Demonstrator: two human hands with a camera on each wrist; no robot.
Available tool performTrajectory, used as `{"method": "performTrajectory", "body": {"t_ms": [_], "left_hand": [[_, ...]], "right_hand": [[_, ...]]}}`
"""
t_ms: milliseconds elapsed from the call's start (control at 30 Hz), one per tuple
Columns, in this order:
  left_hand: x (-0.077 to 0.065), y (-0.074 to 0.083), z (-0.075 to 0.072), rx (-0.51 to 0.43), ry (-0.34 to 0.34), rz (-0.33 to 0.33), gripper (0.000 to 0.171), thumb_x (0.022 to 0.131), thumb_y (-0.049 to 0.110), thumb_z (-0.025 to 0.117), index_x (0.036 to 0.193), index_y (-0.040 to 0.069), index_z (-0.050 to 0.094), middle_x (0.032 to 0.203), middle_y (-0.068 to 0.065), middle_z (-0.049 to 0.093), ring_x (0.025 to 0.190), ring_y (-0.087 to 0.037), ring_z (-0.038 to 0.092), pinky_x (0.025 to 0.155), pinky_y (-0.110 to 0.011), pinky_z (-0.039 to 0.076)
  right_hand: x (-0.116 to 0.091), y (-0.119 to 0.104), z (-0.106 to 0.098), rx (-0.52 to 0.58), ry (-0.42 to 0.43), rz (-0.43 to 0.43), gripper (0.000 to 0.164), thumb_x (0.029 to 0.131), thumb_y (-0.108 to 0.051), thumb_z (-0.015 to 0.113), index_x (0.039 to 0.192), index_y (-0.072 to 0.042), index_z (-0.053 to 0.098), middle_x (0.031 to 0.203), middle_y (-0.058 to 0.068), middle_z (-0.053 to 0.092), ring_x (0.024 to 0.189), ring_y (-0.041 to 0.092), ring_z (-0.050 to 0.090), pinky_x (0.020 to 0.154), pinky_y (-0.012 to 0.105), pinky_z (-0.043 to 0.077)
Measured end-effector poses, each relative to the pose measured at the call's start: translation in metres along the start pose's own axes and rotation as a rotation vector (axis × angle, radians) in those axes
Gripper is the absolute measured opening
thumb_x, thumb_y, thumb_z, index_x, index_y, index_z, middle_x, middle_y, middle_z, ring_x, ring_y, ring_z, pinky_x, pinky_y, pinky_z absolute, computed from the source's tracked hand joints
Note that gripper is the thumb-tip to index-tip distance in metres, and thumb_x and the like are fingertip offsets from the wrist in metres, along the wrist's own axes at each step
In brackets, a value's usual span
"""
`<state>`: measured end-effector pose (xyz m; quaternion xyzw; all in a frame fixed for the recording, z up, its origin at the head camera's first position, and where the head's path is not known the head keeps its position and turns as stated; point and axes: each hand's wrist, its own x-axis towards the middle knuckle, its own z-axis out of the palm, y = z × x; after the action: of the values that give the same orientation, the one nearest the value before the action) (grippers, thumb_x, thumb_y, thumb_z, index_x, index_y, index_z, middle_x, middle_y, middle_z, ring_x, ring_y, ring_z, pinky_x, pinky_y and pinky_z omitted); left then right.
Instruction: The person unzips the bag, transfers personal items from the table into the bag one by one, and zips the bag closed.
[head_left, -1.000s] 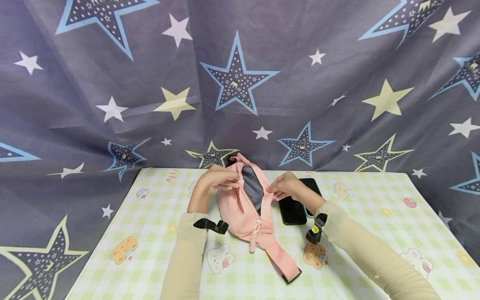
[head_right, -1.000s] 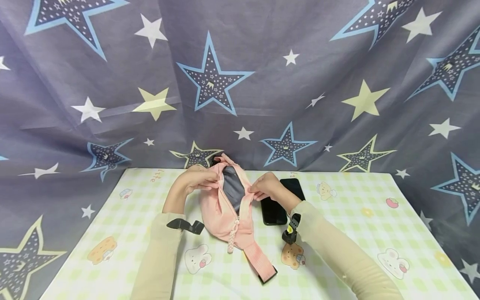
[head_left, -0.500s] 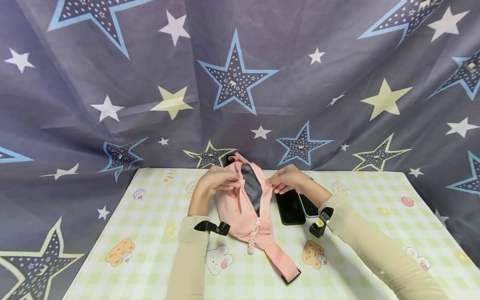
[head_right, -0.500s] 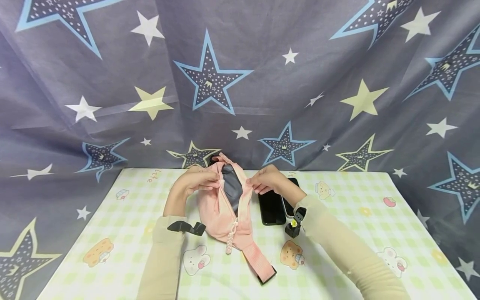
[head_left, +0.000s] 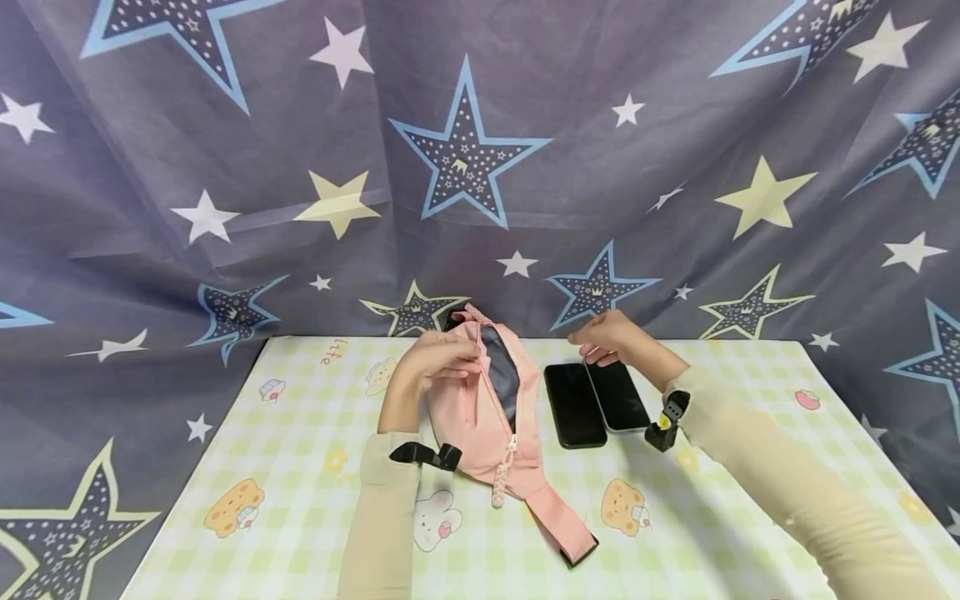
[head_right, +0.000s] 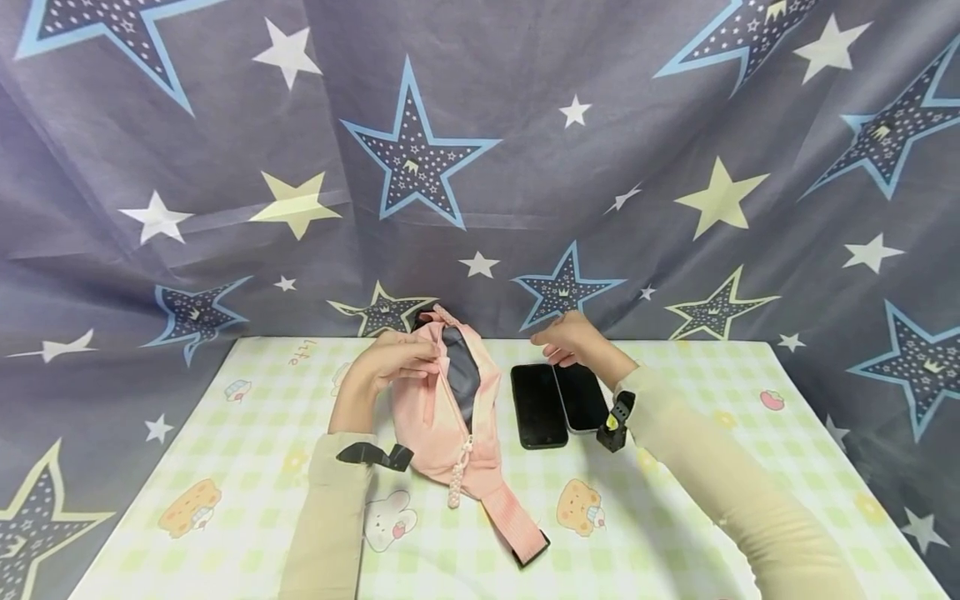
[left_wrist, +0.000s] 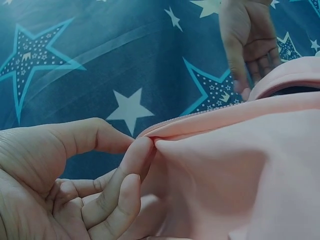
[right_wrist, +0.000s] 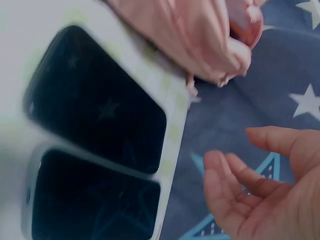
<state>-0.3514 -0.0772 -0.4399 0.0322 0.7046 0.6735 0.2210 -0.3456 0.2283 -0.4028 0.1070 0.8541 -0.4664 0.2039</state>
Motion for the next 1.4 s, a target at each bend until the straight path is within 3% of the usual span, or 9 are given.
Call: {"method": "performTrajectory", "body": {"t_ms": [300,533,667,900,1033,1133,1200,1300,1400], "left_hand": [[-0.001,0.000,-0.003,-0.028,0.008,-0.007,0.010,0.091,0.007,0.070,0.100,0.001,0.073,0.066,0.003,0.074,0.062,-0.006,0.072,0.065,-0.025,0.063],[-0.002,0.000,-0.005,-0.014,0.003,0.009,0.011,0.092,0.007,0.068,0.100,0.000,0.072,0.065,0.005,0.073,0.062,-0.004,0.071,0.062,-0.021,0.061],[-0.001,0.000,-0.005,-0.005,0.006,0.009,0.015,0.092,0.008,0.068,0.103,-0.001,0.071,0.065,0.005,0.073,0.062,-0.004,0.072,0.063,-0.021,0.061],[0.001,-0.001,-0.005,-0.018,-0.004,0.010,0.011,0.092,0.007,0.068,0.100,0.000,0.070,0.065,0.004,0.073,0.062,-0.004,0.072,0.064,-0.023,0.062],[0.000,-0.002,-0.005,-0.016,-0.003,0.012,0.006,0.091,0.006,0.068,0.095,0.003,0.071,0.065,0.004,0.072,0.061,-0.005,0.071,0.062,-0.021,0.061],[0.000,-0.003,-0.005,-0.016,-0.003,0.014,0.004,0.091,0.006,0.068,0.093,0.005,0.071,0.065,0.004,0.072,0.061,-0.005,0.071,0.061,-0.020,0.060],[0.000,-0.004,-0.005,-0.018,-0.003,0.014,0.004,0.091,0.006,0.068,0.092,0.005,0.071,0.065,0.004,0.072,0.061,-0.004,0.071,0.060,-0.019,0.060],[0.001,-0.005,-0.004,-0.015,-0.006,0.017,0.004,0.091,0.006,0.067,0.092,0.006,0.071,0.065,0.004,0.072,0.060,-0.004,0.071,0.059,-0.019,0.059],[0.000,-0.005,-0.004,-0.014,-0.007,0.017,0.004,0.091,0.004,0.067,0.092,0.005,0.070,0.064,0.004,0.072,0.060,-0.004,0.071,0.059,-0.019,0.059]], "right_hand": [[0.003,0.018,-0.011,-0.099,0.081,0.057,0.034,0.093,-0.024,0.072,0.110,0.000,0.055,0.092,0.009,0.055,0.080,0.022,0.058,0.084,0.040,0.056],[0.006,0.032,-0.014,-0.113,0.105,0.083,0.054,0.093,-0.022,0.070,0.131,0.009,0.047,0.122,0.018,0.047,0.099,0.033,0.054,0.101,0.053,0.053],[0.007,0.037,-0.020,-0.112,0.100,0.120,0.045,0.092,-0.023,0.071,0.113,0.007,0.044,0.097,0.013,0.045,0.089,0.030,0.051,0.096,0.051,0.054],[0.014,0.052,-0.027,-0.098,0.069,0.190,0.074,0.093,-0.026,0.070,0.141,0.016,0.033,0.117,0.032,0.057,0.107,0.042,0.062,0.098,0.055,0.055],[0.016,0.064,-0.018,-0.172,0.136,0.141,0.075,0.091,-0.029,0.073,0.139,0.014,0.035,0.088,0.018,0.050,0.076,0.027,0.051,0.078,0.044,0.055],[0.013,0.072,-0.006,-0.272,0.197,0.114,0.091,0.091,-0.036,0.072,0.148,0.016,0.023,0.117,0.039,0.046,0.103,0.044,0.053,0.094,0.053,0.053],[0.010,0.076,0.001,-0.355,0.236,0.118,0.098,0.091,-0.043,0.069,0.149,0.018,0.019,0.144,0.046,0.026,0.131,0.058,0.036,0.112,0.063,0.040],[0.007,0.081,0.012,-0.456,0.268,0.119,0.100,0.093,-0.054,0.063,0.147,0.020,0.023,0.149,0.048,0.017,0.142,0.064,0.018,0.119,0.067,0.028],[0.005,0.085,0.021,-0.498,0.286,0.116,0.098,0.095,-0.059,0.056,0.143,0.023,0.030,0.147,0.048,0.019,0.142,0.063,0.016,0.114,0.066,0.035]]}}
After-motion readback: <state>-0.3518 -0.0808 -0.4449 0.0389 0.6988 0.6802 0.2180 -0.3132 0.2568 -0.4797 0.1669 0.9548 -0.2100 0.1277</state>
